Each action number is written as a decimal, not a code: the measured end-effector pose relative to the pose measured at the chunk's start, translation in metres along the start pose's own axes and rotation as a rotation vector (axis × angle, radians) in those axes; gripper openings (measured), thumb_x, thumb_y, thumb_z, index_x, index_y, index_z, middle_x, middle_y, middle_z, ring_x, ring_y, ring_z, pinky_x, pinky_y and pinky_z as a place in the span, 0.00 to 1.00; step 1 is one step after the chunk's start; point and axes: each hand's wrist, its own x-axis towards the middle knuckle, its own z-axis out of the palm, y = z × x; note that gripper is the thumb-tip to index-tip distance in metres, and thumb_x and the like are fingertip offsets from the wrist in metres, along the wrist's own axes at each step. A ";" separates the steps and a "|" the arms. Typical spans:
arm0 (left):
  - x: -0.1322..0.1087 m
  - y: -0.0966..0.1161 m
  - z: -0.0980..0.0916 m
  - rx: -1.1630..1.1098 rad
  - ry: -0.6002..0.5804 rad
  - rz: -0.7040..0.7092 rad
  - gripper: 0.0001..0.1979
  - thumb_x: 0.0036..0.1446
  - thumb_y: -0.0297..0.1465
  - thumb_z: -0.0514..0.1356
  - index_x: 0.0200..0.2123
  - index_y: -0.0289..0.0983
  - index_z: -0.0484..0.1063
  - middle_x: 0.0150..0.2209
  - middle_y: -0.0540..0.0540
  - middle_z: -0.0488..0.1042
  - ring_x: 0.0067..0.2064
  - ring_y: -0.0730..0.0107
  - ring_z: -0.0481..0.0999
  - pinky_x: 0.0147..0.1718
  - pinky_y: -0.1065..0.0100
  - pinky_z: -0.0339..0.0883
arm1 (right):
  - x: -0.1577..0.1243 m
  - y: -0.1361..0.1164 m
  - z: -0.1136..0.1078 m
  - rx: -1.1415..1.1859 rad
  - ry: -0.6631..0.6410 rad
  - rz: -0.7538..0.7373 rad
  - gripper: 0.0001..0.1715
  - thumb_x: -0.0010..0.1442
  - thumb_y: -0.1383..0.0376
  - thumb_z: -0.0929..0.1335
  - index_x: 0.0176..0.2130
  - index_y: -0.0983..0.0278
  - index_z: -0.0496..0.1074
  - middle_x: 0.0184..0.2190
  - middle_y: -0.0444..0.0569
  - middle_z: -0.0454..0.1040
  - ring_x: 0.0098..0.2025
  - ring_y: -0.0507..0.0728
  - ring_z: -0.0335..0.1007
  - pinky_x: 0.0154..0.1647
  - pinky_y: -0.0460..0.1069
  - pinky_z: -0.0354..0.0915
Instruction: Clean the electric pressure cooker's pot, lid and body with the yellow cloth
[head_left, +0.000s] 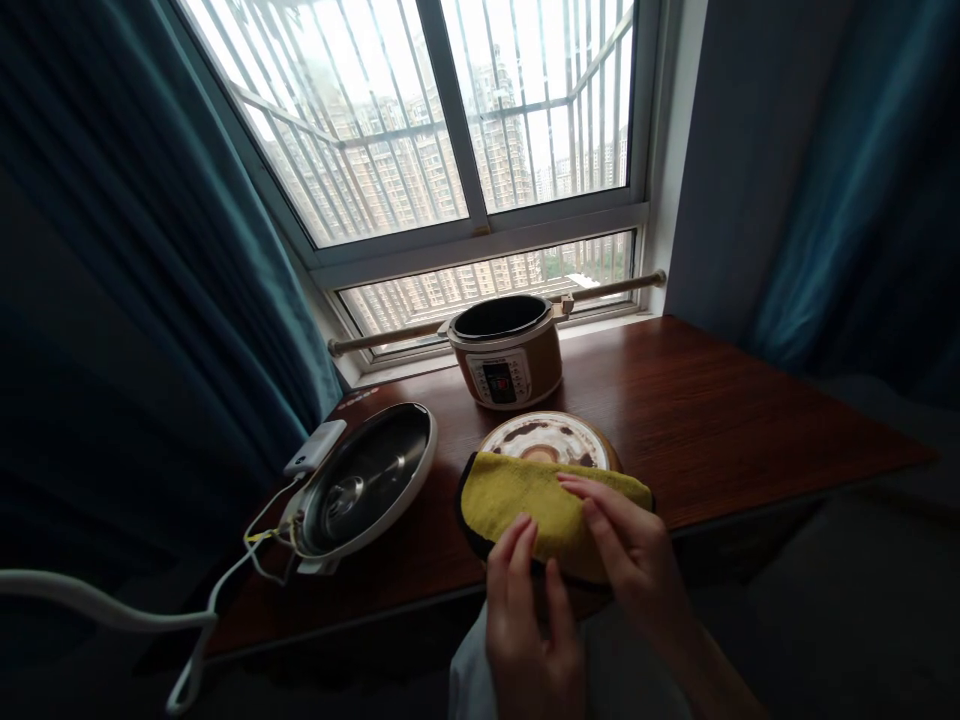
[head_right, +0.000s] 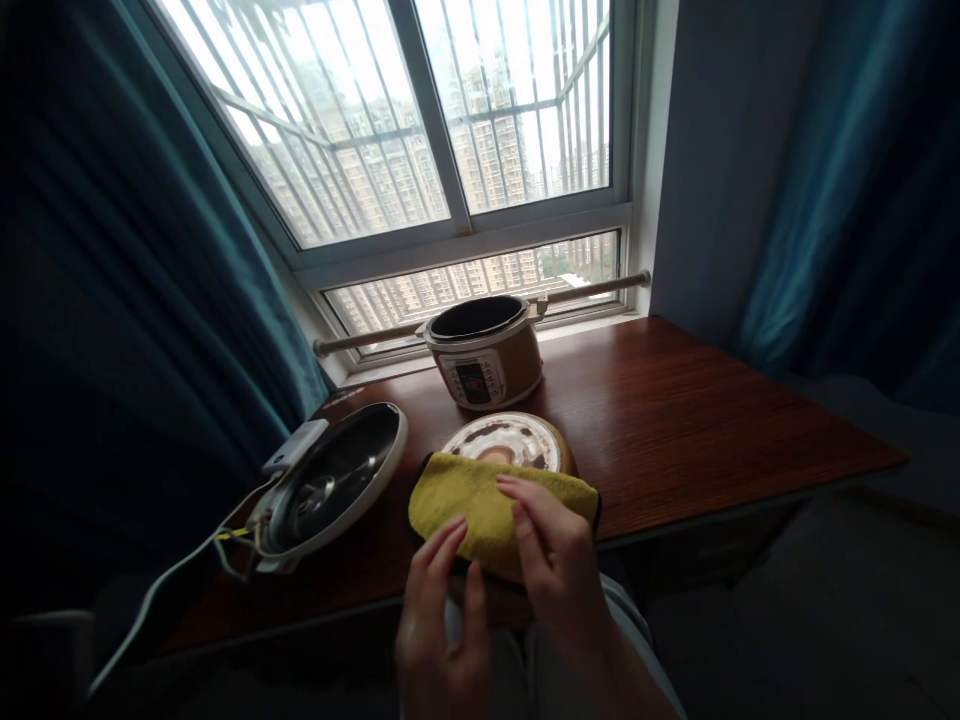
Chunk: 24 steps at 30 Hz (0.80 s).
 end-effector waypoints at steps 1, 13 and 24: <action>0.011 0.007 0.008 0.047 -0.029 -0.030 0.19 0.59 0.28 0.51 0.54 0.34 0.61 0.53 0.37 0.66 0.55 0.60 0.66 0.51 0.59 0.65 | 0.001 0.004 -0.003 -0.008 0.088 0.028 0.16 0.64 0.64 0.59 0.46 0.60 0.71 0.47 0.46 0.73 0.51 0.54 0.67 0.53 0.49 0.62; 0.011 -0.001 0.044 0.286 -0.190 0.225 0.22 0.59 0.38 0.52 0.54 0.35 0.66 0.56 0.41 0.67 0.57 0.55 0.64 0.55 0.54 0.54 | 0.001 0.044 -0.025 -0.095 0.286 0.174 0.19 0.63 0.58 0.59 0.47 0.61 0.72 0.50 0.50 0.71 0.54 0.59 0.64 0.57 0.57 0.58; -0.060 -0.080 0.023 0.139 -0.011 0.386 0.22 0.55 0.26 0.58 0.54 0.43 0.65 0.58 0.48 0.64 0.64 0.62 0.53 0.61 0.59 0.49 | -0.009 0.064 -0.005 -0.222 0.082 -0.060 0.19 0.63 0.65 0.59 0.52 0.62 0.68 0.56 0.49 0.65 0.61 0.58 0.55 0.60 0.58 0.55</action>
